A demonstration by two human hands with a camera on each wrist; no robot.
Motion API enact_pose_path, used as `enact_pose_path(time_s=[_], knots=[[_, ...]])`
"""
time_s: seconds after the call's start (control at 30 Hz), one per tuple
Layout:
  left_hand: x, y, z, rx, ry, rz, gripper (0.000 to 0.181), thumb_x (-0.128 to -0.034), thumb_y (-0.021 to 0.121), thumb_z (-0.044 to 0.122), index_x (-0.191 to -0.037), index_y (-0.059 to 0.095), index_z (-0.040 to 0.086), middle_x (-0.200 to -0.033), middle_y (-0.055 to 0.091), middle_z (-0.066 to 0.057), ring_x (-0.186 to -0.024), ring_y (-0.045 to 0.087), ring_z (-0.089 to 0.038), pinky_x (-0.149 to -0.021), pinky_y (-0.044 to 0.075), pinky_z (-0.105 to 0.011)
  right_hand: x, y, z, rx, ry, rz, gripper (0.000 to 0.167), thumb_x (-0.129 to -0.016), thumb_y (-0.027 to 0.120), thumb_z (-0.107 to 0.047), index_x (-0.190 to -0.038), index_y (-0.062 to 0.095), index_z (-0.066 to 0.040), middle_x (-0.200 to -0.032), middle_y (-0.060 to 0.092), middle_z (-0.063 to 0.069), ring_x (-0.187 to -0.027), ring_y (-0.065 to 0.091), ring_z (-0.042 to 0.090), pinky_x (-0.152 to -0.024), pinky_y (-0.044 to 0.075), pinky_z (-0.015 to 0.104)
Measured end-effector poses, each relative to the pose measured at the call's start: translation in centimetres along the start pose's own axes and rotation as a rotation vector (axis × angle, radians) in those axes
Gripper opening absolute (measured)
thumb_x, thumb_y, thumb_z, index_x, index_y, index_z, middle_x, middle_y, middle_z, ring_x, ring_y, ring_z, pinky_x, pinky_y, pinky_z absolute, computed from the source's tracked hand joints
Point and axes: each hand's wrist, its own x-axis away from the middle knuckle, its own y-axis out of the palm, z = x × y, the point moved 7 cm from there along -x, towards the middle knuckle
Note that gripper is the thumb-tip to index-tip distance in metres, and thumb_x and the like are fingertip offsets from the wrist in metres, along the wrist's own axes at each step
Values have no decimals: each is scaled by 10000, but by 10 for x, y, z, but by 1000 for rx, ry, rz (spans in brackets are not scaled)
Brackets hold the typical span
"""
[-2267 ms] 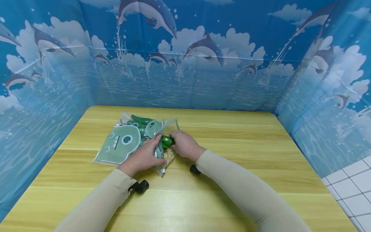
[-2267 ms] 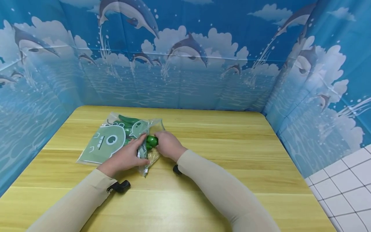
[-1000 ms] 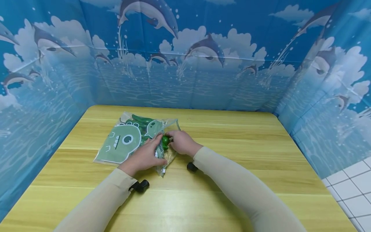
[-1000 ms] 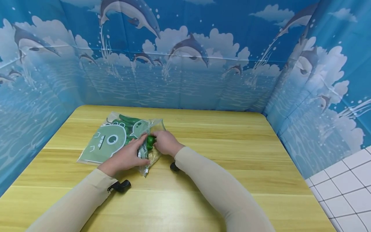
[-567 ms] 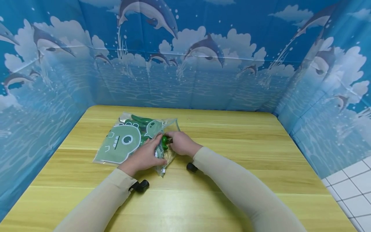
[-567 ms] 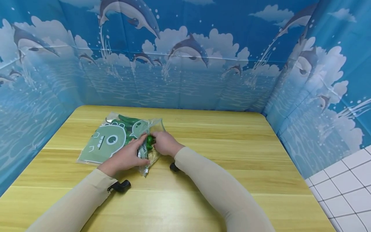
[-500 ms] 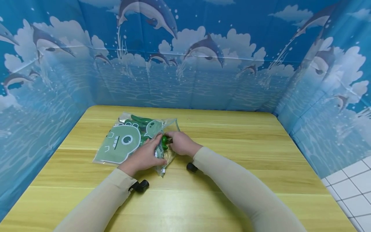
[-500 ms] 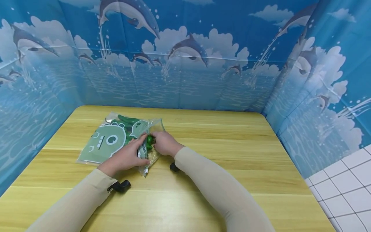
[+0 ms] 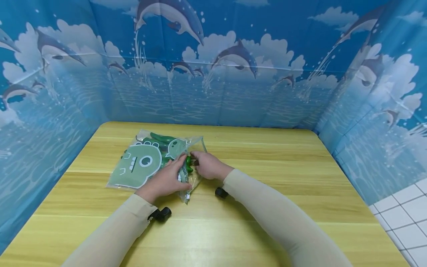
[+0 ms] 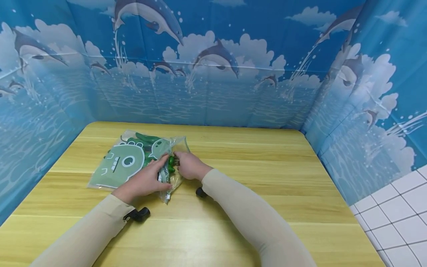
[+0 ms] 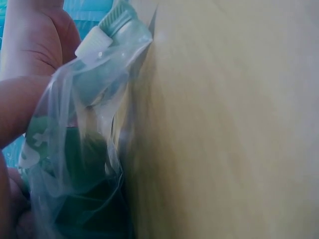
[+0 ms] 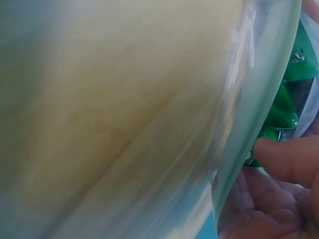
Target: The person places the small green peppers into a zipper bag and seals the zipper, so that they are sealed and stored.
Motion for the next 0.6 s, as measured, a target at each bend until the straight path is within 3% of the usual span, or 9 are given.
enact_pose_path(time_s=[0.3, 0.6], knots=[[-1, -1, -1, 3, 8, 3, 1132, -872, 839, 405, -1703, 129, 112, -1788, 66, -33, -1603, 52, -517, -1288, 197, -637, 1, 1, -2, -24, -12, -34, 574, -1083, 532, -90, -1626, 355, -34, -1595, 518, 148, -1443, 542, 296, -1210, 440, 422], [-2, -1, 0, 0, -1, 3, 1135, -865, 842, 406, -1704, 132, 118, -1787, 62, -18, -1598, 56, -527, -1285, 189, -647, 9, -6, -1, -6, -25, -18, 608, -1066, 496, -34, -1648, 320, -37, -1589, 521, 173, -1446, 537, 337, -1214, 434, 449]])
